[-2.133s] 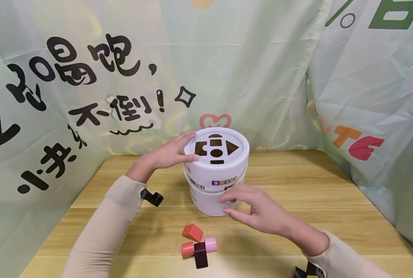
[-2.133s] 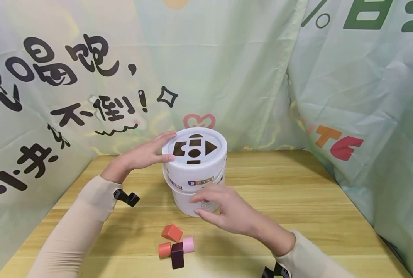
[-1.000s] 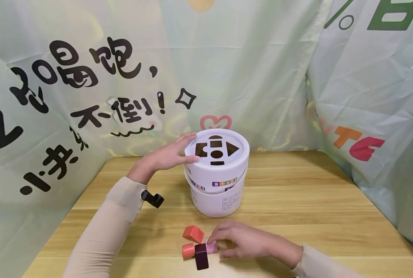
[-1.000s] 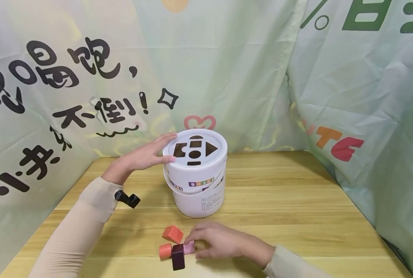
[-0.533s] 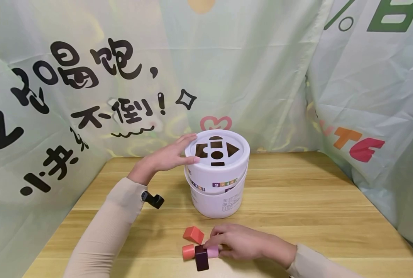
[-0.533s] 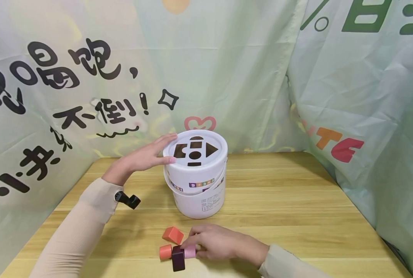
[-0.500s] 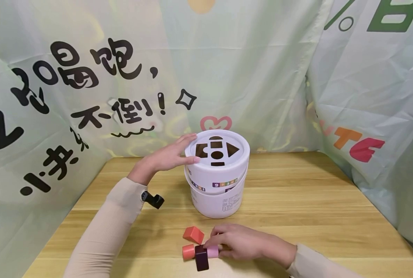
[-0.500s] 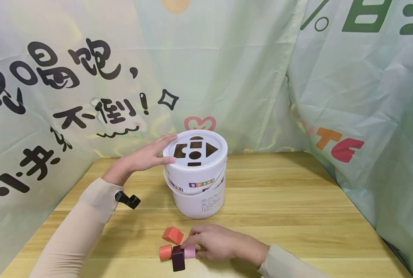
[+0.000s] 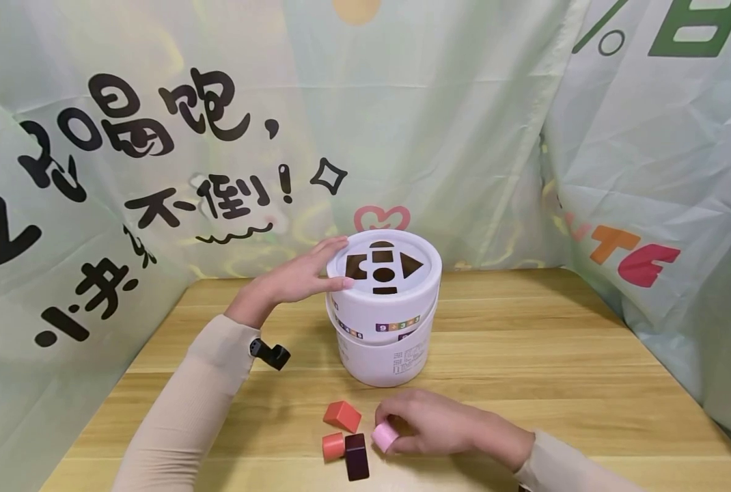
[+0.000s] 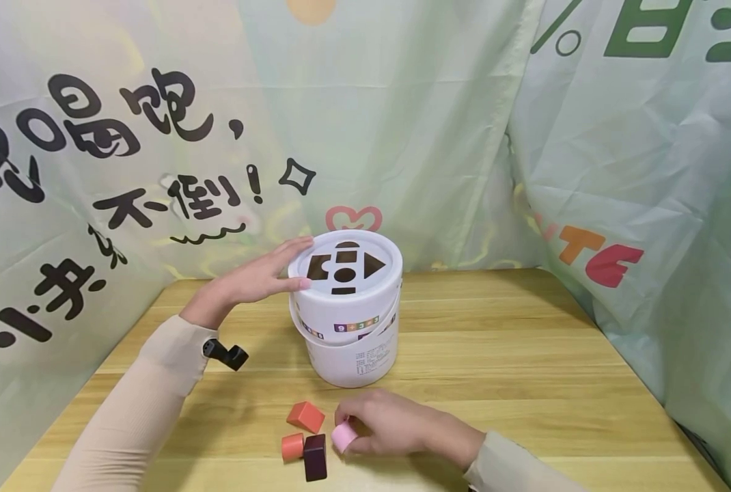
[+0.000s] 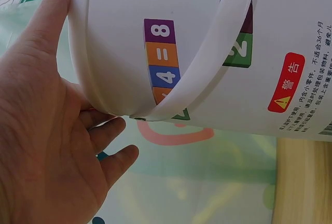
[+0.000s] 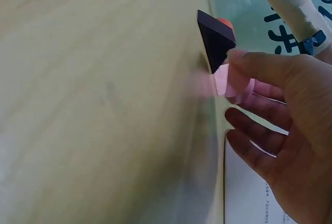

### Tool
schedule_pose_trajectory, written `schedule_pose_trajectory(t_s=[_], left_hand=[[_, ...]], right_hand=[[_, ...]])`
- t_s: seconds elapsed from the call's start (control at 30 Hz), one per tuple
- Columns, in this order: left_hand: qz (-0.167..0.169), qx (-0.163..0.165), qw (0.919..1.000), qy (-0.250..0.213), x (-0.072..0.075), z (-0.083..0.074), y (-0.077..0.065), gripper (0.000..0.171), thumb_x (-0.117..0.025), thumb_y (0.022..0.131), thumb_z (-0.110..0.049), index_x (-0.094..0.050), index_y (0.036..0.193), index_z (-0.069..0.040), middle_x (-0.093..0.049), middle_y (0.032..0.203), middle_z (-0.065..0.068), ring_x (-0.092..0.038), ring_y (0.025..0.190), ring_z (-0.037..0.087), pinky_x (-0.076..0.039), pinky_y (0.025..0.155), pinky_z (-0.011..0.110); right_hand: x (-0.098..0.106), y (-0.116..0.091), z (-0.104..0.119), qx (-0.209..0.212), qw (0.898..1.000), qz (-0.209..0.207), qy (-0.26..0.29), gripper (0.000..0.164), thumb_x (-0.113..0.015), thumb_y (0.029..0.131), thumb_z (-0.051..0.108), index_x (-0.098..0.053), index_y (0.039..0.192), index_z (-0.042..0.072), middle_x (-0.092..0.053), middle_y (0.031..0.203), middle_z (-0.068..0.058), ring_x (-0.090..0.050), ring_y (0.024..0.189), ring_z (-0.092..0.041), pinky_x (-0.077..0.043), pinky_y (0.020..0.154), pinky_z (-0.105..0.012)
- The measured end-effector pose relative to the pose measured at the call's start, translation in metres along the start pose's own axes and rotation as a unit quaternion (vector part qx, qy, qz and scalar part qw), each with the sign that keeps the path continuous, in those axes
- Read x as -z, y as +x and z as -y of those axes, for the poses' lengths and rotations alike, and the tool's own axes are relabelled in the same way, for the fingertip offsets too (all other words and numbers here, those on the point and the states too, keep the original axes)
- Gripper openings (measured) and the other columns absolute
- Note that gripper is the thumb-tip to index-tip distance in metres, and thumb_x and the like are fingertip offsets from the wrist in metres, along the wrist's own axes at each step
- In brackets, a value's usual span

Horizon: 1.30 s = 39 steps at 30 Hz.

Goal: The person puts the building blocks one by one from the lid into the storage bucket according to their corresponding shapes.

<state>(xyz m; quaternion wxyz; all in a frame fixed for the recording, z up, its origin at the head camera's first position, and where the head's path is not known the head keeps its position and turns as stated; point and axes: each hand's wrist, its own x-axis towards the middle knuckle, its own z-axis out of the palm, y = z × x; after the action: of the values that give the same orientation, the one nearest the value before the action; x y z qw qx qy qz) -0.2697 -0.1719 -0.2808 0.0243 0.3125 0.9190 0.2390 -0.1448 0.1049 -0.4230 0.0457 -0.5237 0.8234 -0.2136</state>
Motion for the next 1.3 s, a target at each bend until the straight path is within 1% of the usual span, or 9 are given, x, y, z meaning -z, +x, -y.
schedule_pose_trajectory(t_s=[0.13, 0.3, 0.4, 0.5, 0.63, 0.77, 0.93, 1.07, 1.3], left_hand=[[0.000, -0.001, 1.0000, -0.001, 0.000, 0.000, 0.000, 0.099, -0.056, 0.086, -0.069, -0.015, 0.158, -0.015, -0.011, 0.163, 0.001, -0.016, 0.146, 0.027, -0.022, 0.113, 0.054], [0.000, -0.004, 1.0000, -0.004, 0.001, -0.001, -0.001, 0.099, -0.057, 0.086, -0.068, -0.015, 0.158, -0.014, -0.010, 0.163, 0.003, -0.015, 0.147, 0.028, -0.021, 0.113, 0.055], [0.001, -0.007, 1.0000, -0.005, 0.001, -0.002, -0.001, 0.098, -0.057, 0.087, -0.066, -0.015, 0.158, -0.013, -0.010, 0.163, 0.003, -0.015, 0.147, 0.029, -0.021, 0.113, 0.056], [0.001, -0.005, 1.0000, -0.004, 0.001, -0.002, -0.001, 0.097, -0.058, 0.088, -0.065, -0.015, 0.158, -0.013, -0.010, 0.163, 0.003, -0.015, 0.147, 0.028, -0.021, 0.113, 0.055], [0.002, -0.002, 1.0000, -0.005, 0.001, -0.002, -0.001, 0.096, -0.058, 0.088, -0.063, -0.015, 0.158, -0.013, -0.010, 0.163, 0.003, -0.015, 0.147, 0.029, -0.021, 0.113, 0.055], [0.002, -0.002, 1.0000, -0.005, 0.001, -0.002, -0.002, 0.096, -0.058, 0.089, -0.063, -0.015, 0.158, -0.013, -0.009, 0.163, 0.003, -0.015, 0.147, 0.029, -0.021, 0.114, 0.055], [0.001, -0.004, 1.0000, -0.005, 0.001, -0.001, -0.001, 0.097, -0.057, 0.088, -0.065, -0.015, 0.158, -0.013, -0.010, 0.163, 0.003, -0.015, 0.147, 0.029, -0.021, 0.113, 0.055], [0.000, -0.004, 1.0000, -0.006, 0.000, -0.001, -0.001, 0.097, -0.057, 0.087, -0.066, -0.015, 0.158, -0.015, -0.010, 0.163, 0.002, -0.015, 0.147, 0.028, -0.021, 0.114, 0.054], [-0.002, -0.010, 0.9999, -0.007, -0.001, 0.000, 0.000, 0.097, -0.057, 0.088, -0.065, -0.015, 0.158, -0.013, -0.011, 0.163, 0.002, -0.015, 0.147, 0.029, -0.021, 0.114, 0.055]], right_hand=[[0.008, -0.002, 0.001, -0.029, 0.998, -0.002, 0.047, 0.024, -0.071, 0.090, 0.033, -0.063, 0.111, 0.025, -0.060, 0.104, 0.019, -0.056, 0.096, 0.001, -0.050, 0.085, -0.023], [0.022, -0.003, 0.003, -0.039, 0.996, -0.019, 0.072, 0.025, -0.066, 0.093, 0.038, -0.064, 0.115, 0.025, -0.060, 0.106, 0.019, -0.057, 0.098, 0.001, -0.052, 0.086, -0.028], [0.032, -0.003, 0.003, -0.035, 0.996, -0.037, 0.072, 0.027, -0.064, 0.094, 0.040, -0.066, 0.115, 0.025, -0.061, 0.106, 0.018, -0.057, 0.096, 0.000, -0.052, 0.085, -0.027], [0.041, -0.003, 0.004, -0.026, 0.995, -0.058, 0.082, 0.025, -0.065, 0.094, 0.039, -0.066, 0.114, 0.024, -0.062, 0.103, 0.018, -0.057, 0.092, 0.000, -0.052, 0.081, -0.025], [0.052, -0.004, 0.005, -0.003, 0.991, -0.087, 0.100, 0.023, -0.070, 0.092, 0.030, -0.066, 0.114, 0.022, -0.061, 0.100, 0.014, -0.057, 0.088, -0.002, -0.053, 0.075, -0.023], [0.062, -0.005, 0.007, 0.017, 0.987, -0.111, 0.113, 0.025, -0.073, 0.090, 0.021, -0.068, 0.114, 0.020, -0.061, 0.106, 0.009, -0.058, 0.090, -0.006, -0.054, 0.076, -0.024], [0.073, -0.004, 0.011, 0.013, 0.981, -0.134, 0.137, 0.024, -0.072, 0.091, 0.020, -0.069, 0.115, 0.019, -0.062, 0.114, 0.005, -0.059, 0.098, -0.011, -0.055, 0.081, -0.028], [0.079, -0.002, 0.014, 0.007, 0.977, -0.152, 0.151, 0.023, -0.069, 0.093, 0.023, -0.069, 0.116, 0.017, -0.063, 0.117, 0.004, -0.059, 0.101, -0.013, -0.055, 0.080, -0.030], [0.092, 0.000, 0.021, 0.005, 0.973, -0.171, 0.153, 0.022, -0.068, 0.093, 0.019, -0.067, 0.116, 0.018, -0.066, 0.117, 0.002, -0.061, 0.096, -0.013, -0.054, 0.080, -0.030]])
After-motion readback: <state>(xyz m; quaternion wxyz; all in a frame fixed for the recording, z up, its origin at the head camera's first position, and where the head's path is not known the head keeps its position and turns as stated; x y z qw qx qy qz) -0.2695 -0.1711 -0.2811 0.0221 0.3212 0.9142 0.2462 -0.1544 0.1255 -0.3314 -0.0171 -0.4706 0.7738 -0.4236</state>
